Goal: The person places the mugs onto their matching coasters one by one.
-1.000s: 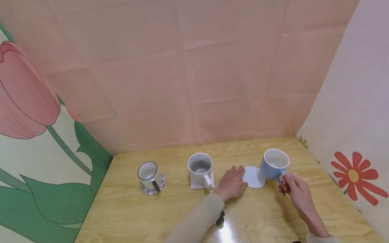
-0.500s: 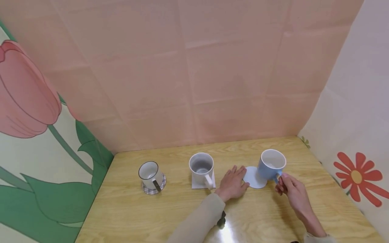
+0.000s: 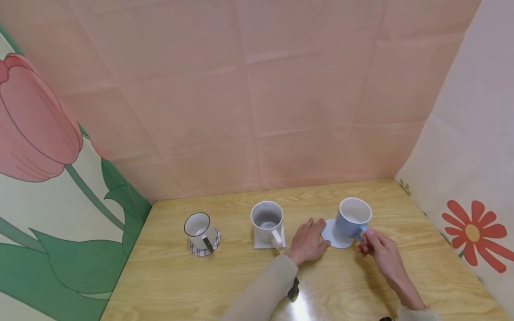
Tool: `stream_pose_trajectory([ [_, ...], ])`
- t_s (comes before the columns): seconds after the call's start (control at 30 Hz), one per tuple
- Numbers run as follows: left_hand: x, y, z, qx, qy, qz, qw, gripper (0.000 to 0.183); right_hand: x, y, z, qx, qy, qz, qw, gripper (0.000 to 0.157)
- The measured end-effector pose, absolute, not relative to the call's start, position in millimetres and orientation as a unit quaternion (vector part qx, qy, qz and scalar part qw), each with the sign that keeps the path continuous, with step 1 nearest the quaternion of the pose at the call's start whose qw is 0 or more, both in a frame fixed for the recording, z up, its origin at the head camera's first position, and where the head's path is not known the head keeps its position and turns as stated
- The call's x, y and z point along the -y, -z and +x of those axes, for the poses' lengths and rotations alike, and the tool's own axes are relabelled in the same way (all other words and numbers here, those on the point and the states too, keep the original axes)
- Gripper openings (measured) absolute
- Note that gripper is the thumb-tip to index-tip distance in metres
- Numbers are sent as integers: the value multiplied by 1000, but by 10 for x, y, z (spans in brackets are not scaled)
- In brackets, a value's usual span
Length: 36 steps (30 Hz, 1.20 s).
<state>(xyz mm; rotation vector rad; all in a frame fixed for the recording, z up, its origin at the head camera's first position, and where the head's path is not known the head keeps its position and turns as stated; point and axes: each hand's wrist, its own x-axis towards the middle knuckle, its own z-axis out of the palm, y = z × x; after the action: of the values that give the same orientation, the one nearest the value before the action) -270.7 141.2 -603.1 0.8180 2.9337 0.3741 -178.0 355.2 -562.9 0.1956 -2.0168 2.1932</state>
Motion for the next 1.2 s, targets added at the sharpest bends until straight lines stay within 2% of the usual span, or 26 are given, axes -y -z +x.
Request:
stream_pose_trajectory([
  [0.27,-1405,5949,-2672,-954,-137,260,62,62,-3533,5639,-1805,684,-725,56,62,47],
  [1.2,-1418,6025,-2695,-959,-115,260,24,62,-3464,5763,-1867,686,-723,80,25,45],
])
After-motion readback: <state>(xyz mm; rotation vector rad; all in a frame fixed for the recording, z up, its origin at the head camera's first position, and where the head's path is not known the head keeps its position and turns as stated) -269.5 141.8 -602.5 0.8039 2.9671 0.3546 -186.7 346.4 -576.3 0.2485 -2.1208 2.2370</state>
